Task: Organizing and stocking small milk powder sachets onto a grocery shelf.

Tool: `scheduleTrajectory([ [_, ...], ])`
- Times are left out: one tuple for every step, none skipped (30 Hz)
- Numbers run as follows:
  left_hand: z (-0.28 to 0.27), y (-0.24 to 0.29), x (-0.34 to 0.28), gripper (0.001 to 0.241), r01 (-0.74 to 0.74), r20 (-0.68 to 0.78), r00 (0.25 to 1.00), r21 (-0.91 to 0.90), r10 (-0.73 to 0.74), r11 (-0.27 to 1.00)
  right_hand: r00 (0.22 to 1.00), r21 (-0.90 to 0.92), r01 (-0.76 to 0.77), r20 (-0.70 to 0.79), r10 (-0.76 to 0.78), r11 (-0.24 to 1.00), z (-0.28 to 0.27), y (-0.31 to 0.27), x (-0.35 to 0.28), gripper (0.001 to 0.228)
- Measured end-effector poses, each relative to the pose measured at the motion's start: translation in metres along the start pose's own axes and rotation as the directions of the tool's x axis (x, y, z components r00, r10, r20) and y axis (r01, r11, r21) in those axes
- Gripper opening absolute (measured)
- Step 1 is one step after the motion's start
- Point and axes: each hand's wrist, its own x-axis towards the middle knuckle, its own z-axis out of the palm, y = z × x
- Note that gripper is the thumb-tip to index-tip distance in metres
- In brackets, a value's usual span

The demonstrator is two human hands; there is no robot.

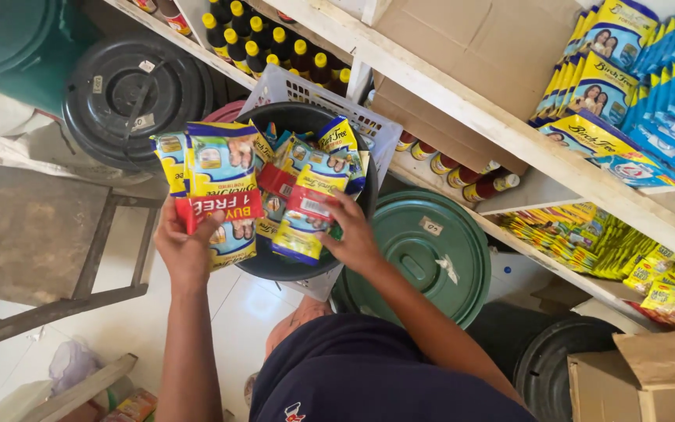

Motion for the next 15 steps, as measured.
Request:
scheduleTrajectory([
  [0.003,-0.006,-0.001,0.059,-0.001,0.002,1.000,0.000,0.001,1.000,1.000,0.000,0.000,-0.002,0.000,1.000,0.004,0.006,0.002,0.066],
  [0.006,-0.011,-0.003,0.056,0.045,0.009,0.999,-0.086,-0.044,0.995,1.000,-0.009,0.016,0.009,-0.016,1.000,0.007,0.012,0.004,0.057],
  [0.009,-0.016,-0.003,0.054,0.090,0.020,0.996,-0.172,-0.088,0.981,0.999,-0.019,0.035,0.021,-0.035,0.999,0.011,0.018,0.007,0.049],
  [0.012,-0.022,-0.005,0.054,0.087,0.020,0.996,-0.173,-0.085,0.981,0.999,-0.019,0.038,0.019,-0.037,0.999,0.011,0.021,0.008,0.049],
  [0.017,-0.028,-0.008,0.053,0.104,0.075,0.993,-0.159,-0.093,0.982,0.999,-0.075,0.026,-0.037,-0.029,0.997,0.010,0.025,0.009,0.043],
  [0.022,-0.035,-0.010,0.051,0.119,0.129,0.987,-0.143,-0.101,0.983,0.995,-0.129,0.011,-0.093,-0.023,0.992,0.009,0.029,0.011,0.039],
  [0.031,-0.037,-0.011,0.051,0.121,0.130,0.986,-0.144,-0.103,0.982,0.995,-0.131,0.009,-0.093,-0.021,0.991,0.000,0.016,0.013,0.039],
  [0.040,-0.040,-0.012,0.058,0.143,0.158,0.980,-0.127,-0.122,0.982,0.984,-0.004,-0.016,-0.178,0.015,1.000,-0.009,0.003,0.015,0.038],
  [0.050,-0.042,-0.014,0.065,0.166,0.190,0.971,-0.110,-0.143,0.980,0.963,0.123,-0.032,-0.260,0.064,0.992,-0.018,-0.010,0.016,0.038],
  [0.058,-0.041,-0.016,0.065,0.170,0.197,0.970,-0.110,-0.146,0.979,0.962,0.120,-0.037,-0.264,0.068,0.992,-0.027,-0.027,0.016,0.038],
  [0.067,-0.040,-0.016,0.068,0.141,0.241,0.964,-0.090,-0.116,0.986,0.955,0.073,0.069,-0.292,-0.045,0.995,-0.037,-0.044,0.017,0.042],
  [0.076,-0.038,-0.017,0.071,0.111,0.286,0.954,-0.072,-0.086,0.991,0.936,0.021,0.174,-0.313,-0.159,0.984,-0.048,-0.060,0.019,0.046],
  [0.080,-0.044,-0.018,0.071,0.108,0.295,0.952,-0.074,-0.082,0.991,0.934,0.016,0.173,-0.321,-0.159,0.985,-0.046,-0.060,0.016,0.046],
  [0.085,-0.049,-0.019,0.077,0.069,0.294,0.953,0.020,-0.072,0.997,0.937,-0.079,0.195,-0.279,-0.210,0.978,-0.045,-0.059,0.013,0.042],
  [0.090,-0.054,-0.020,0.083,0.030,0.290,0.955,0.113,-0.062,0.993,0.939,-0.172,0.220,-0.230,-0.256,0.960,-0.044,-0.058,0.010,0.038],
])
